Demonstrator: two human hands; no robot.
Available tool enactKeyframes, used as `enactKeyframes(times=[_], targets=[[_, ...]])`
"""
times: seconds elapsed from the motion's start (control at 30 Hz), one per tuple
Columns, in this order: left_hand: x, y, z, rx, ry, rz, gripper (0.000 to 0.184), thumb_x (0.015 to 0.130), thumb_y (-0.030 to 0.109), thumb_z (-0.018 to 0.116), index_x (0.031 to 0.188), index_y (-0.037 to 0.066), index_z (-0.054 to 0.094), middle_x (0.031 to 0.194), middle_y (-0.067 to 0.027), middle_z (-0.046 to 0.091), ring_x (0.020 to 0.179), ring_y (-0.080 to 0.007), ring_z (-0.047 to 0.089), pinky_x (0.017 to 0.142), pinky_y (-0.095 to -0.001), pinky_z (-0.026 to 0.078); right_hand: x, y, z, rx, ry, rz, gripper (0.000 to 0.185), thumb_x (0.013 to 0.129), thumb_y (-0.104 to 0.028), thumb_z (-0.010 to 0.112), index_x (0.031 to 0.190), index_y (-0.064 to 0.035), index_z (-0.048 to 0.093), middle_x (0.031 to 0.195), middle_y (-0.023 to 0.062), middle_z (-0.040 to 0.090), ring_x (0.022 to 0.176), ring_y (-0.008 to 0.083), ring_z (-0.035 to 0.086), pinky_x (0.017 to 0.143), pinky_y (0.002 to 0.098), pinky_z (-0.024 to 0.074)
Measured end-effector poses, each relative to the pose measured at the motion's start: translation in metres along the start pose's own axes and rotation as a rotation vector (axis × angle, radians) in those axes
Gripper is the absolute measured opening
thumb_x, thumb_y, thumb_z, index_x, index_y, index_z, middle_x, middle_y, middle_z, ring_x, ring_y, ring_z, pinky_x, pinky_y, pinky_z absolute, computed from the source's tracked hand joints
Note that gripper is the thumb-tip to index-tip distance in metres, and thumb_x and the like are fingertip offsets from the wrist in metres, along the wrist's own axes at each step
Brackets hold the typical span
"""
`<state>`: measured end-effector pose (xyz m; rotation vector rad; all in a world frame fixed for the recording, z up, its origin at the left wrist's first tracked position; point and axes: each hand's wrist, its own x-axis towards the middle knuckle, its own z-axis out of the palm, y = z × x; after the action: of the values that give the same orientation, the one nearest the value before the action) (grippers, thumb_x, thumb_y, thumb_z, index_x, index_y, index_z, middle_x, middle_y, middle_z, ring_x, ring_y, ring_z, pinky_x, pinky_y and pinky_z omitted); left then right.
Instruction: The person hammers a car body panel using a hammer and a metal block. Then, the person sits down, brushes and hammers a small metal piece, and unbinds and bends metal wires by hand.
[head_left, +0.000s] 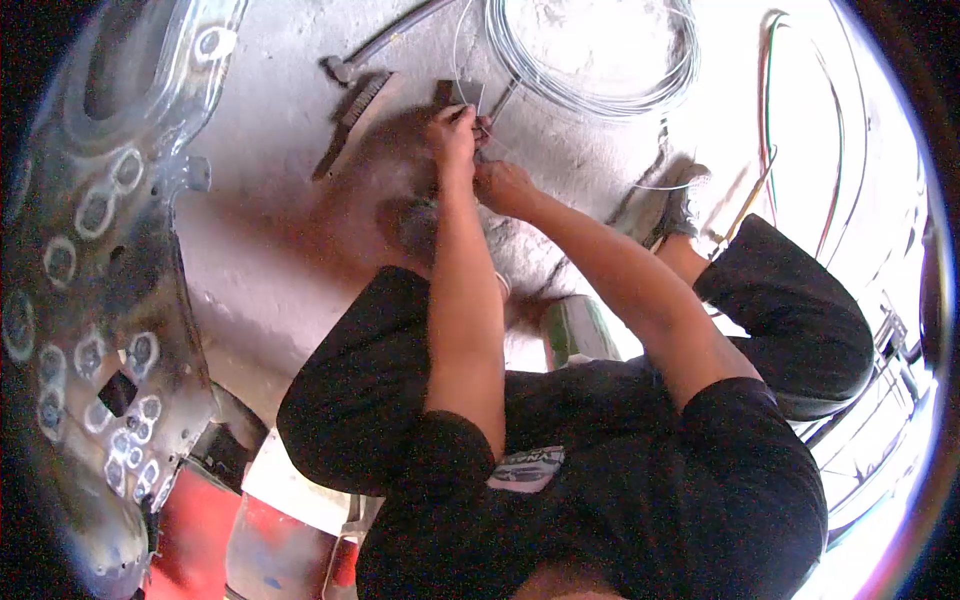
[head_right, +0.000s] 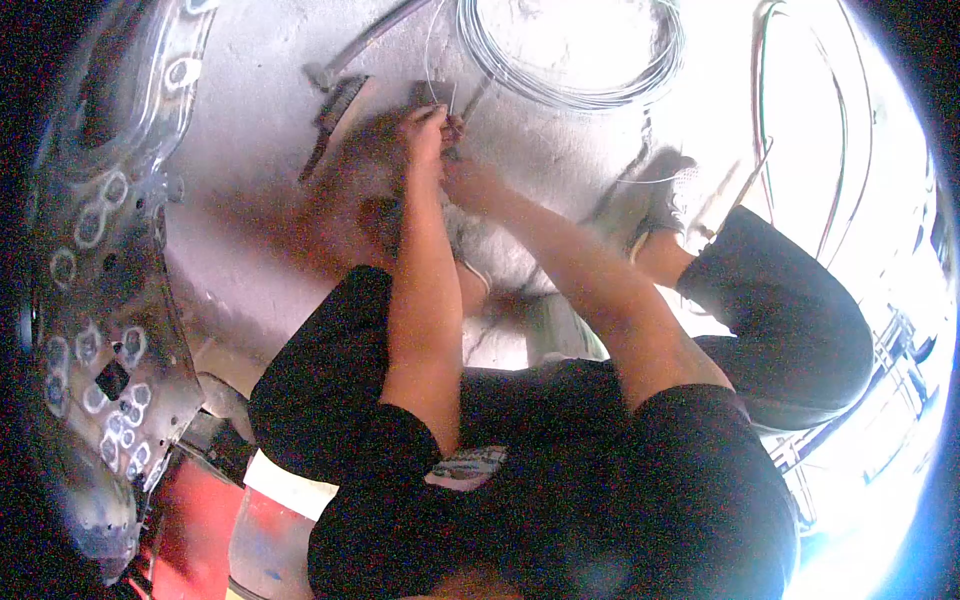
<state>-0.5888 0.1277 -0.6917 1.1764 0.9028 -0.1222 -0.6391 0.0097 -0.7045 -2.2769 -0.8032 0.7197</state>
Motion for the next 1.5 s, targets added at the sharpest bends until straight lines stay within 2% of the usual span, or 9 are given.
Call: enactKeyframes(times=[0.27, 0.3, 0.47, 0.53, 0.9, 1.0, 1.27, 1.37, 1.5], targets=[[0.009, -0.010, -0.005, 0.358, 0.066, 0.270, 0.016, 0.086, 0.013, 0.065, 0.084, -0.003, 0.068, 0.070, -0.0088, 0.066, 0.054, -0.0179, 0.059, 0.052, -0.0320, 0.047, -0.012, -0.018, -0.062, 0.044, 0.161, -0.174, 0.012, 0.084, -0.016, 0.062, 0.087, -0.0039, 0.064, 0.077, 0.0203, 0.066, 0.072, 0.0422, 0.064, 0.064, 0.0495, 0.0510], [-0.009, 0.001, 0.003, 0.068, 0.054, 0.011, 0.020, 0.085, 0.020, 0.066, 0.084, 0.001, 0.070, 0.078, -0.0071, 0.068, 0.072, -0.0214, 0.061, 0.068, -0.0354, 0.047, -0.011, -0.012, -0.063, 0.046, 0.120, -0.186, 0.013, 0.084, -0.016, 0.062, 0.087, -0.0037, 0.064, 0.077, 0.0207, 0.065, 0.072, 0.0421, 0.063, 0.064, 0.0492, 0.0510], [-0.002, -0.022, -0.007, 0.307, 0.013, 0.266, 0.019, 0.089, 0.018, 0.064, 0.084, 0.000, 0.063, 0.072, -0.0087, 0.065, 0.055, -0.0198, 0.062, 0.048, -0.0338, 0.049, 0.049, -0.003, -0.140, -0.052, 0.175, -0.185, 0.014, 0.085, -0.015, 0.062, 0.093, -0.0035, 0.063, 0.080, 0.0213, 0.064, 0.072, 0.0393, 0.063, 0.064, 0.0476, 0.0511], [-0.027, 0.009, 0.016, -0.035, 0.051, -0.061, 0.020, 0.091, 0.022, 0.064, 0.087, 0.002, 0.060, 0.075, -0.0089, 0.066, 0.056, -0.0202, 0.063, 0.048, -0.0340, 0.051, 0.116, 0.026, -0.148, -0.228, 0.345, -0.263, 0.020, 0.087, -0.013, 0.061, 0.104, -0.0023, 0.063, 0.085, 0.0202, 0.062, 0.072, 0.0394, 0.063, 0.062, 0.0457, 0.0522], [-0.005, -0.013, 0.011, -0.177, 0.028, -0.187, 0.022, 0.091, 0.025, 0.067, 0.082, 0.007, 0.058, 0.067, -0.0085, 0.064, 0.051, -0.0204, 0.062, 0.045, -0.0339, 0.051, 0.248, 0.031, -0.129, -0.667, 0.016, -0.081, 0.049, 0.098, -0.024, 0.041, 0.147, -0.0180, 0.039, 0.158, 0.0155, 0.027, 0.146, 0.0395, 0.020, 0.114, 0.0608, 0.0228], [-0.010, -0.003, 0.013, -0.098, 0.031, -0.180, 0.022, 0.091, 0.024, 0.066, 0.079, 0.007, 0.058, 0.065, -0.0088, 0.064, 0.048, -0.0202, 0.060, 0.044, -0.0342, 0.050, 0.236, 0.042, -0.122, -0.937, 0.294, -0.348, 0.036, 0.095, -0.020, 0.050, 0.128, -0.0092, 0.056, 0.108, 0.0143, 0.062, 0.102, 0.0296, 0.062, 0.081, 0.0426, 0.0495], [0.023, -0.088, 0.020, 0.380, 0.014, 0.266, 0.036, 0.094, 0.033, 0.058, 0.090, -0.002, 0.063, 0.065, -0.0162, 0.064, 0.062, -0.0311, 0.063, 0.062, -0.0434, 0.049, 0.201, -0.005, -0.130, -0.815, -0.306, -0.313, 0.033, 0.091, -0.024, 0.053, 0.123, -0.0180, 0.054, 0.100, 0.0073, 0.066, 0.088, 0.0230, 0.069, 0.072, 0.0423, 0.0541], [-0.004, -0.087, 0.063, 0.375, 0.115, 0.511, 0.036, 0.094, 0.034, 0.058, 0.106, 0.001, 0.065, 0.100, -0.0173, 0.068, 0.090, -0.0319, 0.061, 0.079, -0.0438, 0.045, 0.142, -0.019, -0.107, -0.744, -0.269, -0.160, 0.047, 0.084, -0.043, 0.063, 0.124, -0.0189, 0.056, 0.112, 0.0091, 0.062, 0.099, 0.0282, 0.064, 0.075, 0.0481, 0.0487], [0.008, -0.121, 0.074, 0.073, -0.086, -0.059, 0.028, 0.095, 0.036, 0.063, 0.093, 0.007, 0.063, 0.094, -0.0072, 0.063, 0.086, -0.0213, 0.057, 0.077, -0.0406, 0.046, 0.094, -0.045, -0.095, -0.900, -0.139, -0.060, 0.066, 0.081, -0.054, 0.065, 0.133, -0.0150, 0.052, 0.128, 0.0252, 0.048, 0.104, 0.0426, 0.055, 0.079, 0.0583, 0.0435]])
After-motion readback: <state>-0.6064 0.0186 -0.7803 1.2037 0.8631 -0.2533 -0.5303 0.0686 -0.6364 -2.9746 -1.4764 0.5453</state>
